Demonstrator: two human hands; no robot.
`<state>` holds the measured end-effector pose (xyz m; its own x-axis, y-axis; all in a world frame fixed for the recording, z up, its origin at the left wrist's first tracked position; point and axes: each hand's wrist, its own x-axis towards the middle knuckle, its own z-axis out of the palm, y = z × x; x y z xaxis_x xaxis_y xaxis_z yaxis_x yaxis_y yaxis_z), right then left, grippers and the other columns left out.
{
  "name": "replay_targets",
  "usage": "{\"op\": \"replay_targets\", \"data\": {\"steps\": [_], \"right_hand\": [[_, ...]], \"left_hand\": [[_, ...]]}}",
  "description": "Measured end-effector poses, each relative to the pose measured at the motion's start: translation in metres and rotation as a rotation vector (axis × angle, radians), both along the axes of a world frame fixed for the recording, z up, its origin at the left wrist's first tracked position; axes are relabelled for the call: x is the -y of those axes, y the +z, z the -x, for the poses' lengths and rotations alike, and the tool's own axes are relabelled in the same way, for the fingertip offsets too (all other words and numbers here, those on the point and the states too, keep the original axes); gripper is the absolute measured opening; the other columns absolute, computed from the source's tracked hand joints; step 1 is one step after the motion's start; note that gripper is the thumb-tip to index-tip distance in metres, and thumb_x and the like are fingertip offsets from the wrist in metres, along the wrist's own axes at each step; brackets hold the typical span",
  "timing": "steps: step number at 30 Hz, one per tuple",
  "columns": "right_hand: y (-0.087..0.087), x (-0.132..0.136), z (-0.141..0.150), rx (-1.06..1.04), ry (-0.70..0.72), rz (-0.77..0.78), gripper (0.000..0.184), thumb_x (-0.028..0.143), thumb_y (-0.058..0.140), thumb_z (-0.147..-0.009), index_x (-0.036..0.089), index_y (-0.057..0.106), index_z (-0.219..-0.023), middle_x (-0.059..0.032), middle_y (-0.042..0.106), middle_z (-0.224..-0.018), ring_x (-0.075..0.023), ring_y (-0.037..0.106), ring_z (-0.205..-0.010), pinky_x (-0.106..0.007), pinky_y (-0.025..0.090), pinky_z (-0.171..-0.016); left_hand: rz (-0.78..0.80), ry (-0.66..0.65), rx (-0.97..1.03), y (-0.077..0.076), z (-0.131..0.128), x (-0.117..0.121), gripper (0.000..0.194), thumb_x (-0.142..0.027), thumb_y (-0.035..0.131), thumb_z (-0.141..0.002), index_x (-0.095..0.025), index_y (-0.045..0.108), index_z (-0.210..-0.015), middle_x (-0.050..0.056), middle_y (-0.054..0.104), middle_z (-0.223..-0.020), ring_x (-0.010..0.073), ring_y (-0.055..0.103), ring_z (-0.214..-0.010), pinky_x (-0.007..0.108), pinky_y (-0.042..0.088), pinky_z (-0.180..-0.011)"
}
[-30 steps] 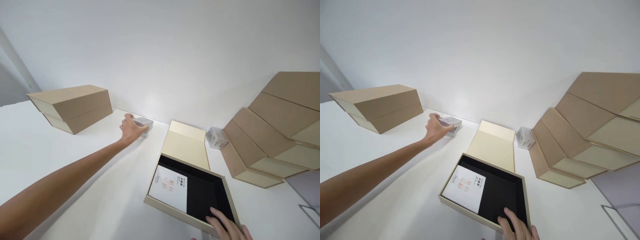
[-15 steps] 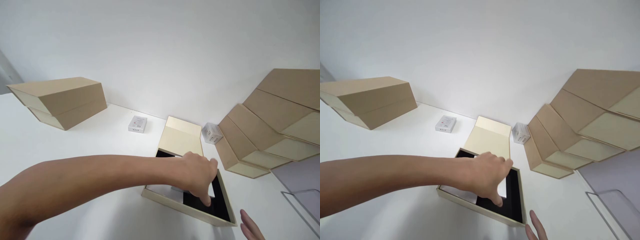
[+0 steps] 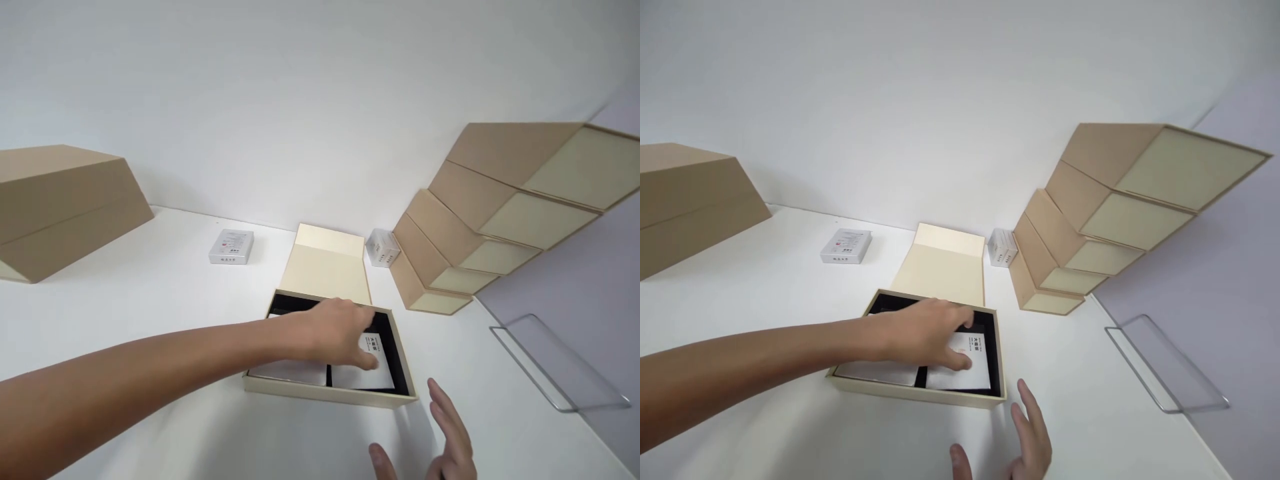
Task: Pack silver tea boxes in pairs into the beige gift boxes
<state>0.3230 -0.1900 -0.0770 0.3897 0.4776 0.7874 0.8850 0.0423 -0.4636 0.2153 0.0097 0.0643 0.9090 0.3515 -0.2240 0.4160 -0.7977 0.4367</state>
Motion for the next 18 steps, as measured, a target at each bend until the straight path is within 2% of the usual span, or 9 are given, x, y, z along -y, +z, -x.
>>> {"op": "replay_targets", "data": {"steps": [3, 7, 9, 12, 15, 18], "right_hand": [[-0.004, -0.003, 0.007, -0.042, 0.025, 0.004, 0.066, 0.03, 0.073, -0.083, 0.017, 0.044, -0.141, -0.021, 0.05, -0.145, -0.0344, 0.051, -0.134, -0.056, 0.042, -0.107], [-0.007, -0.002, 0.011, -0.063, 0.036, 0.034, 0.062, 0.03, 0.071, -0.084, 0.018, 0.043, -0.138, -0.0196, 0.05, -0.144, -0.0327, 0.051, -0.134, -0.054, 0.045, -0.107], [-0.007, -0.001, 0.011, -0.044, 0.045, 0.043, 0.063, 0.03, 0.07, -0.084, 0.017, 0.043, -0.139, -0.02, 0.049, -0.144, -0.0324, 0.051, -0.134, -0.054, 0.045, -0.106], [-0.005, 0.0, 0.008, -0.004, 0.055, 0.067, 0.063, 0.031, 0.07, -0.084, 0.017, 0.042, -0.139, -0.0207, 0.048, -0.144, -0.0325, 0.051, -0.133, -0.054, 0.044, -0.106], [0.001, 0.0, 0.005, 0.055, 0.032, 0.121, 0.062, 0.037, 0.069, -0.086, 0.016, 0.043, -0.138, -0.0225, 0.048, -0.144, -0.0337, 0.051, -0.132, -0.055, 0.044, -0.106], [0.008, -0.002, 0.003, 0.136, -0.002, 0.183, 0.06, 0.043, 0.066, -0.089, 0.015, 0.045, -0.138, -0.024, 0.046, -0.146, -0.0354, 0.049, -0.133, -0.056, 0.044, -0.104]], "left_hand": [[0.009, 0.109, -0.126, 0.012, 0.015, -0.003, 0.054, -0.061, 0.068, -0.075, -0.018, 0.065, -0.107, 0.013, 0.073, -0.102, 0.0325, 0.068, -0.091, 0.036, 0.051, -0.063], [0.086, 0.178, -0.12, 0.017, 0.011, 0.0, 0.064, -0.057, 0.063, -0.081, -0.017, 0.055, -0.13, 0.016, 0.07, -0.121, 0.032, 0.067, -0.104, 0.035, 0.052, -0.068], [0.097, 0.168, -0.106, 0.015, 0.004, 0.001, 0.065, -0.055, 0.061, -0.083, -0.018, 0.052, -0.135, 0.016, 0.069, -0.124, 0.0321, 0.066, -0.109, 0.034, 0.052, -0.071], [0.09, 0.142, -0.092, 0.015, 0.003, 0.0, 0.06, -0.06, 0.06, -0.082, -0.019, 0.058, -0.126, 0.014, 0.07, -0.12, 0.0315, 0.067, -0.105, 0.034, 0.052, -0.071], [0.051, 0.132, -0.16, 0.02, 0.016, -0.003, 0.063, -0.07, 0.06, -0.077, -0.019, 0.064, -0.114, 0.014, 0.072, -0.112, 0.0333, 0.067, -0.096, 0.037, 0.051, -0.068], [0.013, 0.075, -0.301, 0.027, 0.037, -0.007, 0.072, -0.074, 0.07, -0.064, -0.021, 0.063, -0.113, 0.013, 0.072, -0.102, 0.0365, 0.066, -0.094, 0.038, 0.05, -0.064]]}}
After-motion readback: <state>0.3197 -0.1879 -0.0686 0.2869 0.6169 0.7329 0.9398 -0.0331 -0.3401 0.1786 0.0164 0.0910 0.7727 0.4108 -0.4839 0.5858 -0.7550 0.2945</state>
